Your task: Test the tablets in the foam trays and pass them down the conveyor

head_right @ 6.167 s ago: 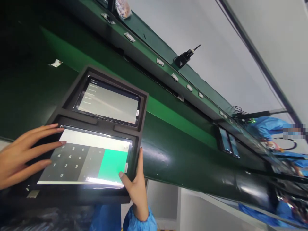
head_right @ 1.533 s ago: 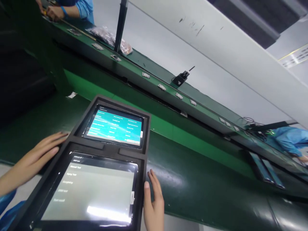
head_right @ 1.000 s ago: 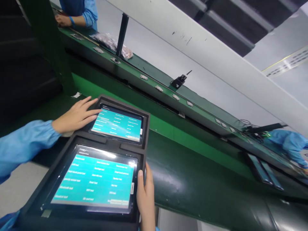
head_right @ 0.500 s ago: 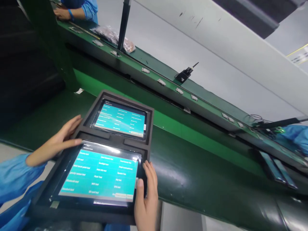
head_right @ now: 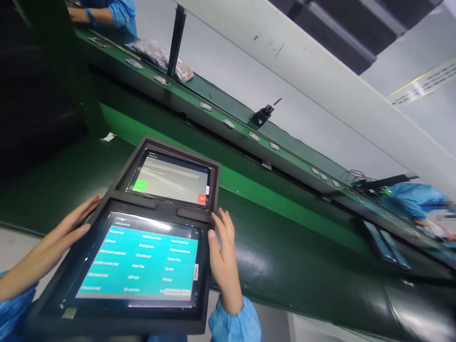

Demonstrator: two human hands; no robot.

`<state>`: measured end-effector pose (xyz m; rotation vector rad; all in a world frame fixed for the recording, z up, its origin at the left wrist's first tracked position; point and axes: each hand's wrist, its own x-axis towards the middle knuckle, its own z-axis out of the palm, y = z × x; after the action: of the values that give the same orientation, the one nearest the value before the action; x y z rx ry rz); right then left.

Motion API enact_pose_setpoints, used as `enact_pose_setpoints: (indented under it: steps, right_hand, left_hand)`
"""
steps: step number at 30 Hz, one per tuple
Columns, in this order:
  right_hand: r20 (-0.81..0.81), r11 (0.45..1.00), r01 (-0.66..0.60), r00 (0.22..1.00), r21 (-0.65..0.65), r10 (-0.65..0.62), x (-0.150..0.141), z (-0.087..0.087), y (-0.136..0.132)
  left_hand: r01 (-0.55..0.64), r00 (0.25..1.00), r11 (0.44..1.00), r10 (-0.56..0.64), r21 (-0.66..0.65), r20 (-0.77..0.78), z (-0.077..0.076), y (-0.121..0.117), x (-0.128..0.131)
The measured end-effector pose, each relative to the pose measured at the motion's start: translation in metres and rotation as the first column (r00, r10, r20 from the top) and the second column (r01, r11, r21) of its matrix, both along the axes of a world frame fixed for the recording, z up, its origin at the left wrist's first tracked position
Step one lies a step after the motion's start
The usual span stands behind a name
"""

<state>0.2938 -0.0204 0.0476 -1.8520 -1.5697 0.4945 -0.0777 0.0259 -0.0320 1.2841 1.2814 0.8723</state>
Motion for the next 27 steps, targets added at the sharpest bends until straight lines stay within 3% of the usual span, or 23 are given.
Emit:
enact_pose_setpoints:
  steps: [3, 6, 9, 12, 14, 16, 18, 21, 24, 27]
  right_hand:
    - [0.036, 0.990, -0.136, 0.990, -0.043, 0.137, 0.003, -0.009, 0.027]
    - [0.078, 0.983, -0.181, 0.980, -0.015, 0.182, 0.000, -0.013, 0.048]
    - [0.080, 0.989, -0.147, 0.986, 0.010, 0.146, -0.007, -0.014, 0.055]
    - [0.036, 0.997, -0.065, 0.997, 0.037, 0.064, -0.012, -0.016, 0.050]
    - [-0.016, 0.998, 0.008, 1.000, 0.056, -0.007, -0.012, -0.019, 0.041]
    - [-0.087, 0.993, 0.111, 0.990, 0.042, -0.107, -0.008, -0.023, 0.029]
    - [-0.168, 0.977, 0.214, 0.963, -0.006, -0.212, -0.004, -0.029, 0.016]
    - [-0.284, 0.954, 0.286, 0.910, -0.094, -0.301, 0.000, -0.037, -0.003]
    - [-0.356, 0.939, 0.274, 0.873, -0.208, -0.334, -0.002, -0.042, -0.017]
    - [-0.397, 0.932, 0.239, 0.854, -0.273, -0.336, -0.007, -0.042, -0.024]
  left_hand:
    - [-0.032, 0.997, 0.999, 0.031, -0.014, -0.075, -0.004, -0.026, -0.010]
    - [0.035, 0.966, 0.991, 0.000, 0.131, -0.257, 0.007, -0.028, -0.013]
    - [0.270, 0.876, 0.901, -0.083, 0.340, -0.475, 0.027, 0.005, -0.002]
    - [0.455, 0.754, 0.780, -0.082, 0.429, -0.651, 0.042, 0.058, 0.018]
    - [0.504, 0.716, 0.761, -0.103, 0.408, -0.691, 0.045, 0.087, 0.028]
    - [0.497, 0.718, 0.776, -0.116, 0.389, -0.686, 0.044, 0.098, 0.031]
    - [0.415, 0.772, 0.820, -0.089, 0.394, -0.629, 0.040, 0.089, 0.025]
    - [0.280, 0.846, 0.885, -0.043, 0.373, -0.531, 0.032, 0.045, 0.006]
    - [0.295, 0.843, 0.920, -0.122, 0.260, -0.524, 0.024, -0.009, -0.008]
    - [0.310, 0.840, 0.945, -0.221, 0.103, -0.495, 0.017, -0.044, -0.014]
